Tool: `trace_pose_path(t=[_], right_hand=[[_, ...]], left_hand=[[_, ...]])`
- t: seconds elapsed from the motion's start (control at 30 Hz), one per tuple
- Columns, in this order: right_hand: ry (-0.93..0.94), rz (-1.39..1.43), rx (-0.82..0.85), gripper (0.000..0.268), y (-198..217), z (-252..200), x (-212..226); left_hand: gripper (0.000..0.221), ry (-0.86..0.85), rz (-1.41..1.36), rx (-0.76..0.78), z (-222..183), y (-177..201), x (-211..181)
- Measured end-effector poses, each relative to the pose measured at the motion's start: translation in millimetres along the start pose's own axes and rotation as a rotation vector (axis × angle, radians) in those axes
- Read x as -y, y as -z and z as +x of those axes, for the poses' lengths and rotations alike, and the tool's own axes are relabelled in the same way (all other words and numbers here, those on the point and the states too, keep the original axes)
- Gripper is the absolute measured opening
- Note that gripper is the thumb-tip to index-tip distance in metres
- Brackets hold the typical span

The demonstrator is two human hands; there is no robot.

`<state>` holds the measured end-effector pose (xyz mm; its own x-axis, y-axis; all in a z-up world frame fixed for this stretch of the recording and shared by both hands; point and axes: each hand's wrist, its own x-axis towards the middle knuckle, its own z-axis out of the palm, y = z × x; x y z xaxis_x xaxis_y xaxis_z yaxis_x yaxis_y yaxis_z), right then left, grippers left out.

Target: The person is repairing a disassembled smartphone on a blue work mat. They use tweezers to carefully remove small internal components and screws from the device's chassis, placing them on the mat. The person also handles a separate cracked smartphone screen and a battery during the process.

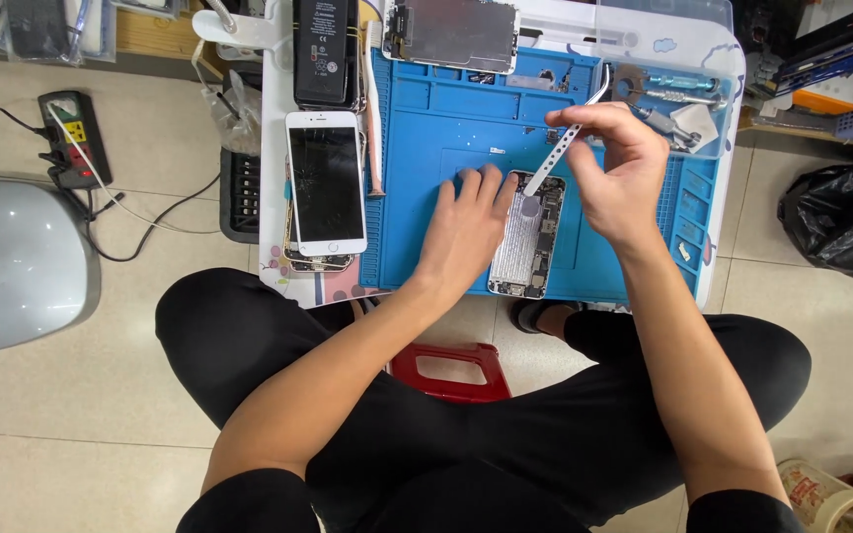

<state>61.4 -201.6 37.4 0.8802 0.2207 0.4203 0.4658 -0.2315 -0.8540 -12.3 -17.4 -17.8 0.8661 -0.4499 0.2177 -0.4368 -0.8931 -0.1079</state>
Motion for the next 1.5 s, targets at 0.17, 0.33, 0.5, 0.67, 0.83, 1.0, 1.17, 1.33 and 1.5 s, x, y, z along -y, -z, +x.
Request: trace_pose_path(t=[0.17,0.33,0.5,0.67,0.83,1.0,1.17,1.33,1.5], right_hand=[[-0.013,-0.106,-0.074,0.015,-27,2,-27],[-0.024,-0.184,-0.133,0.013,-51,0,-43],[0.002,-0.21,-0.142,0.003,-73,-2,-49],[0.032,-0.297,-0.164,0.008,-86,-9,-51],[0.073,-0.292,-0.171,0.01,-86,-8,-58],[0.087,-0.294,-0.143,0.006,-87,-7,-55],[0.115,-0.295,-0.125,0.005,-87,-5,-53],[0.111,-0.285,-0.119,0.005,-88,-4,-53],[0.119,-0.271,-0.112,0.005,-88,-1,-49]], left_hand=[[0.046,0.064,-0.013,-0.025,-6,0,-10],[0.055,0.132,-0.047,-0.046,-9,-3,-23],[0.052,0.164,-0.046,-0.096,-10,-24,-31],[0.034,0.169,-0.076,-0.112,-12,-22,-31],[0.026,0.179,-0.088,-0.12,-10,-20,-30],[0.022,0.177,-0.119,-0.135,-10,-20,-28],[0.03,0.183,-0.129,-0.111,-10,-23,-30],[0.039,0.169,-0.118,-0.086,-10,-19,-28],[0.044,0.163,-0.129,-0.054,-10,-21,-28]])
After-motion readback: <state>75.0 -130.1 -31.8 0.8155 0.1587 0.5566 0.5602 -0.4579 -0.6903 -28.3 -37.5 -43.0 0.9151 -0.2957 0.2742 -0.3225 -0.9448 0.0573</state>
